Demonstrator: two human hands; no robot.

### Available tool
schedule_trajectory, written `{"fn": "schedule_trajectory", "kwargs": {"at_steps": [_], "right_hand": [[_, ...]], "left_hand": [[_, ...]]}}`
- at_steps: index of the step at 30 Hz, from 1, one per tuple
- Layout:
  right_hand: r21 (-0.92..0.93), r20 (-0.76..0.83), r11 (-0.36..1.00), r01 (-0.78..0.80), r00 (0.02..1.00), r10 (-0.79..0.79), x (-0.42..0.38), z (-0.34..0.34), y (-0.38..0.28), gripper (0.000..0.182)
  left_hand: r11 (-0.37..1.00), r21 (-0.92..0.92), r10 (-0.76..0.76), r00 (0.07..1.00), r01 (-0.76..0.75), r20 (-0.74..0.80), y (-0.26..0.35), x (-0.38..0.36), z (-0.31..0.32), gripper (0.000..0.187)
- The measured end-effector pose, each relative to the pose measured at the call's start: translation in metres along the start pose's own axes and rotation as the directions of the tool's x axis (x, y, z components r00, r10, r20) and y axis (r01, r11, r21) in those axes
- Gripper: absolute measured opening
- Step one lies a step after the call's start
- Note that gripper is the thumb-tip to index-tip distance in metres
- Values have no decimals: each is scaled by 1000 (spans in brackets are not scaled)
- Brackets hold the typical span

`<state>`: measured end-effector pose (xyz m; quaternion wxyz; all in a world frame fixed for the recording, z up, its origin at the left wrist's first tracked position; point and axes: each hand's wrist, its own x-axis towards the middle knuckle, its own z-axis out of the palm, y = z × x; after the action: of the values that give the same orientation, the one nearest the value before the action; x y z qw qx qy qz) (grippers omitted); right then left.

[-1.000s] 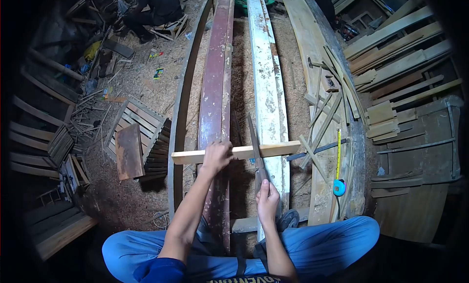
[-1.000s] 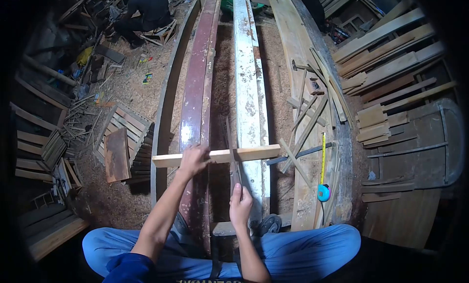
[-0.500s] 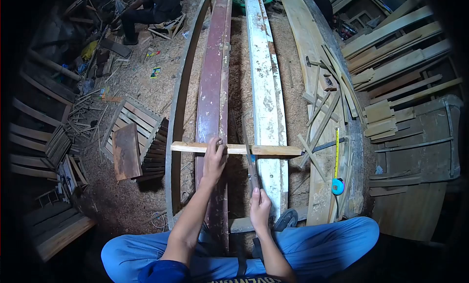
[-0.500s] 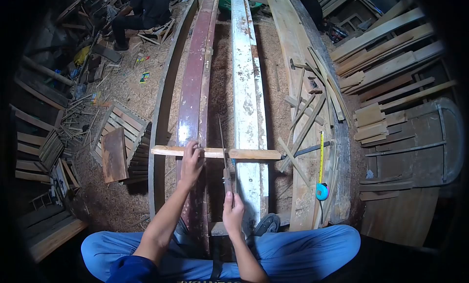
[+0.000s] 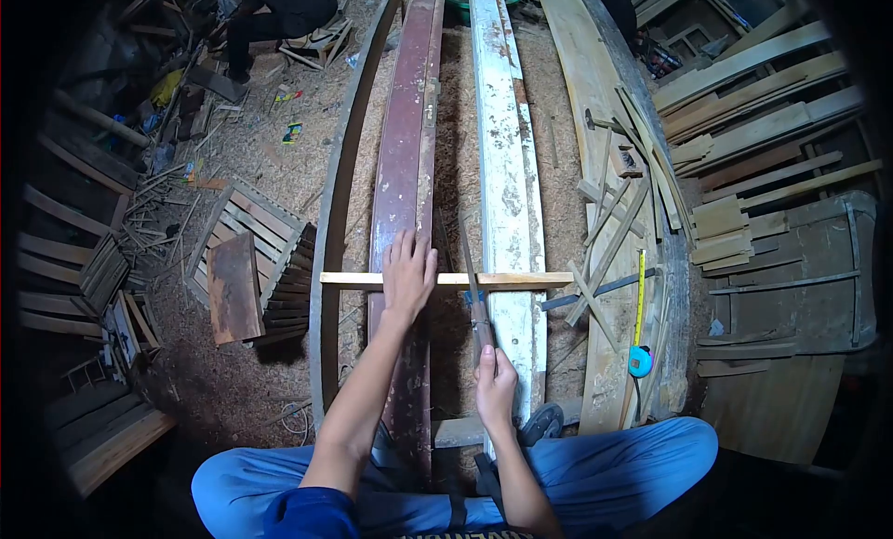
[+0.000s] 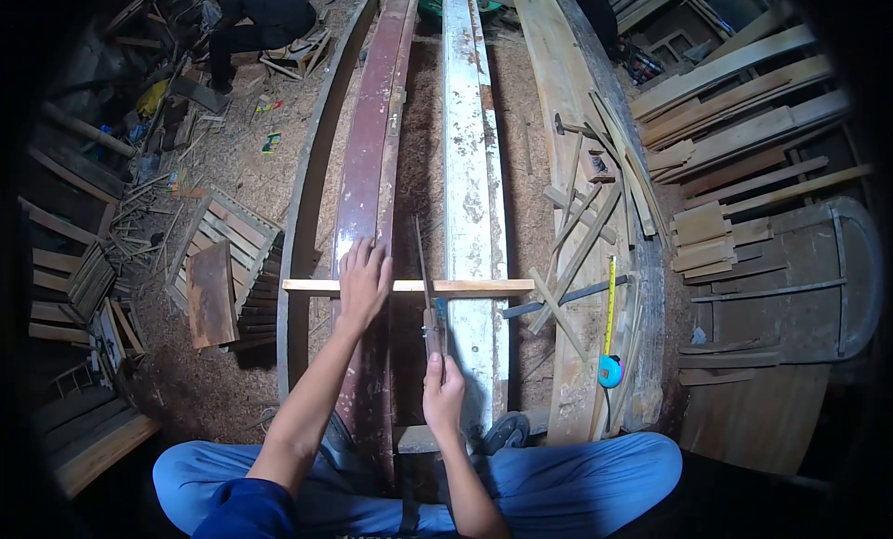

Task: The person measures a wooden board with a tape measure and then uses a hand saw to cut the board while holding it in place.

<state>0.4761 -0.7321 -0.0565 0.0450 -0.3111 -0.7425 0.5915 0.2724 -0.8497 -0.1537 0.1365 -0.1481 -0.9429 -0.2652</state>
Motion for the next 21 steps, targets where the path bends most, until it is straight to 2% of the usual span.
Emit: {"fn": "schedule_trajectory", "kwargs": {"at_steps": [1, 4, 6, 8, 10, 12, 14, 15, 16, 17, 21], "right_hand": [[-2, 2, 1000, -2, 1000, 2, -1, 1, 0, 46], [-20, 2, 1000, -10, 1000, 10, -9, -1, 3, 44], [122, 26, 985, -121, 993, 119, -13, -3, 9, 44], [118, 32, 986, -120, 993, 117, -12, 1, 8, 44], [116, 32, 986, -122, 992, 119, -12, 7, 4, 44], [28, -4, 994, -103, 995, 103, -10, 17, -2, 45], [-8, -17, 997, -83, 996, 83, -11, 23, 5, 46], [-49, -18, 998, -42, 999, 42, -13, 25, 9, 47], [-92, -18, 996, -4, 1000, 2, -14, 24, 13, 48], [-49, -5, 998, -24, 1000, 24, -14, 23, 17, 48], [1, 1, 998, -55, 998, 55, -15, 24, 20, 48]], "left_hand": [[996, 45, -87, 991, 82, 99, 0, 0, 5, 44], [986, 134, -117, 987, 102, 110, 5, -8, 13, 47], [982, 147, -138, 979, 116, 150, 6, -12, 12, 50], [977, 162, -167, 969, 138, 180, 7, -10, 11, 52], [976, 171, -164, 967, 132, 194, 7, -10, 12, 53], [975, 177, -168, 966, 133, 199, 6, -10, 11, 55], [956, 290, -102, 968, 32, 229, 4, -6, 9, 57], [956, 292, -102, 969, 33, 226, 0, -2, 7, 57], [972, 230, -15, 977, -36, 215, -5, 3, 5, 58], [980, 168, 73, 978, -108, 197, -7, 7, 5, 59], [991, 131, -26, 959, -12, 281, 2, 10, 10, 61]]}}
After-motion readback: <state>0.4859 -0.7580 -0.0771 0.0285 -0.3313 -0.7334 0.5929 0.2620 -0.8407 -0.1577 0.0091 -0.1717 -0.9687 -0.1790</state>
